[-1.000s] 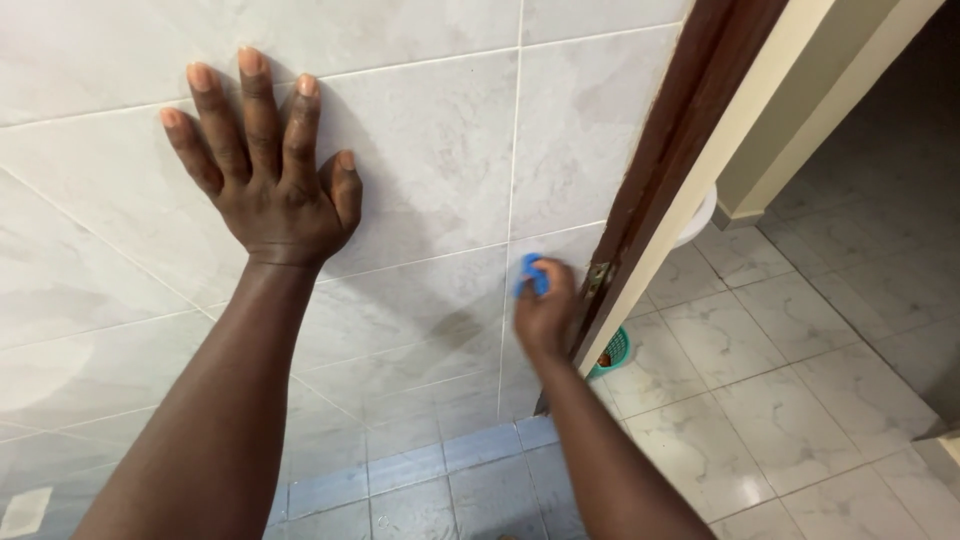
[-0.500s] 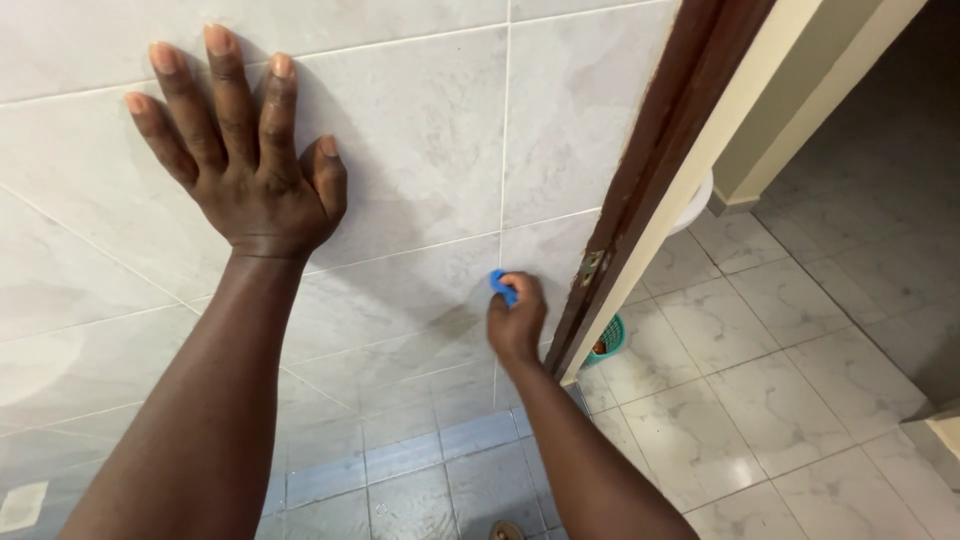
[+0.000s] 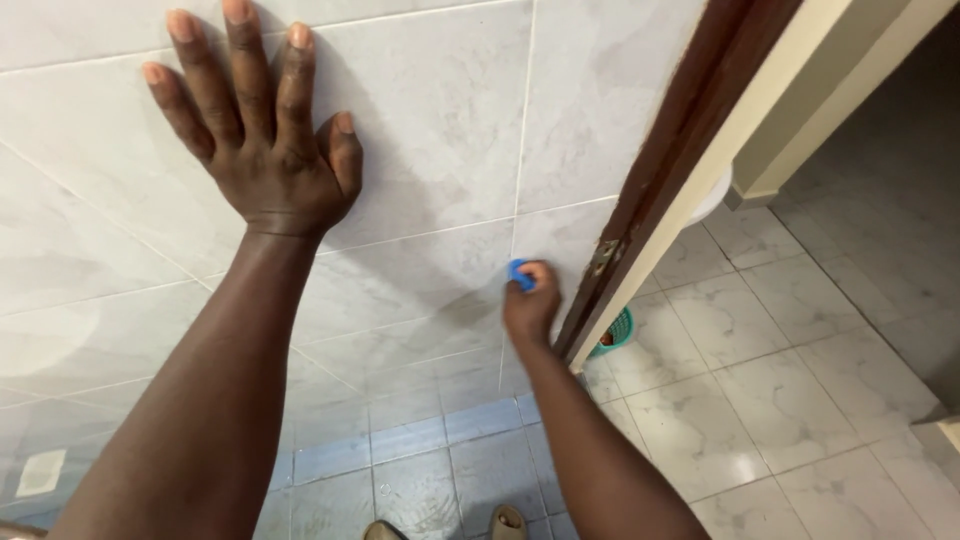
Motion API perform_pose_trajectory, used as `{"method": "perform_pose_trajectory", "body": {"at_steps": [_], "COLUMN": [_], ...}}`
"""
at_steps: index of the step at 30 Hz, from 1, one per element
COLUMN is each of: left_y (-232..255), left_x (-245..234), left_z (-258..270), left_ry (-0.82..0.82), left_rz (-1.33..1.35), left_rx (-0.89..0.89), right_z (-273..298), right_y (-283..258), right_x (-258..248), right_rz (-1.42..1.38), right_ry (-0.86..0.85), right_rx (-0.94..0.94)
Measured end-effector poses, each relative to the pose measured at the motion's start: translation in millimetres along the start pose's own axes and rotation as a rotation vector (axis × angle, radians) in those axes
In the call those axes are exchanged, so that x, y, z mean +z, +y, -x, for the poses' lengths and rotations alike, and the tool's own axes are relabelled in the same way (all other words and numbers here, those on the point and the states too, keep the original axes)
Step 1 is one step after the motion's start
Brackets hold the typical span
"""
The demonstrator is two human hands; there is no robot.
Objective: The person enters a tiled bathroom and wipes the wall tiles with a blue cloth. They repeatedly rub the same wall area in circular and back-and-forth motions, occasionally pausing to adjust the cloth. The toilet, toilet paper holder, and a mop are visible in the background.
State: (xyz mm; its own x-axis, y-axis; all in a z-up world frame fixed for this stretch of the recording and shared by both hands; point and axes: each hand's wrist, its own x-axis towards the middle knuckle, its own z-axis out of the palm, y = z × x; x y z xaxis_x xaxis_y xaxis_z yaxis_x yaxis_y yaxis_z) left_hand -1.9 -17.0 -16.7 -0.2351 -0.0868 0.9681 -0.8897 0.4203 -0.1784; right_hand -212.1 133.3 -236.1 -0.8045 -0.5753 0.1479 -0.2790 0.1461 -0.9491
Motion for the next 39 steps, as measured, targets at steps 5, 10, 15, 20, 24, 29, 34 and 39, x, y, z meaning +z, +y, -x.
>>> {"method": "perform_pose_trajectory", "body": {"at_steps": [5, 10, 15, 20, 24, 29, 34, 39], "left_y": [0.1, 3.7, 2.5, 4.8, 4.4, 6.1, 6.0, 5.1], "left_x": [-3.1, -6.0, -7.9, -12.4, -12.9, -13.6, -14.5, -12.4], "left_z": [-1.9, -8.0, -5.1, -5.9, -6.4, -8.7, -7.4, -6.9], "left_ry": [-0.005, 0.072, 0.004, -0.002, 0.007, 0.000, 0.019, 0.006], "left_rz": [-0.014, 0.019, 0.016, 0.033, 0.006, 0.018, 0.011, 0.036], "left_rx": [0.004, 0.018, 0.024, 0.018, 0.023, 0.015, 0.020, 0.015], "right_z": [-11.4, -34.7, -12.6, -10.3, -46.7, -51.9, -11.4, -37.3], "right_y": [-2.2, -85.7, -128.6, -117.3, -135.4, -135.2, -128.8, -130.8], "right_x": [-14.0, -70.1, -56.4, -48.0, -98.4, -92.9, -46.9, -73.0], "right_rz": [-0.042, -0.109, -0.015, -0.107, 0.086, 0.025, 0.032, 0.048], "right_ry": [0.039, 0.294, 0.150, 0.049, 0.291, 0.351, 0.047, 0.187], "right_rx": [0.002, -0.057, -0.404, -0.652, -0.523, -0.534, -0.585, -0.706]}}
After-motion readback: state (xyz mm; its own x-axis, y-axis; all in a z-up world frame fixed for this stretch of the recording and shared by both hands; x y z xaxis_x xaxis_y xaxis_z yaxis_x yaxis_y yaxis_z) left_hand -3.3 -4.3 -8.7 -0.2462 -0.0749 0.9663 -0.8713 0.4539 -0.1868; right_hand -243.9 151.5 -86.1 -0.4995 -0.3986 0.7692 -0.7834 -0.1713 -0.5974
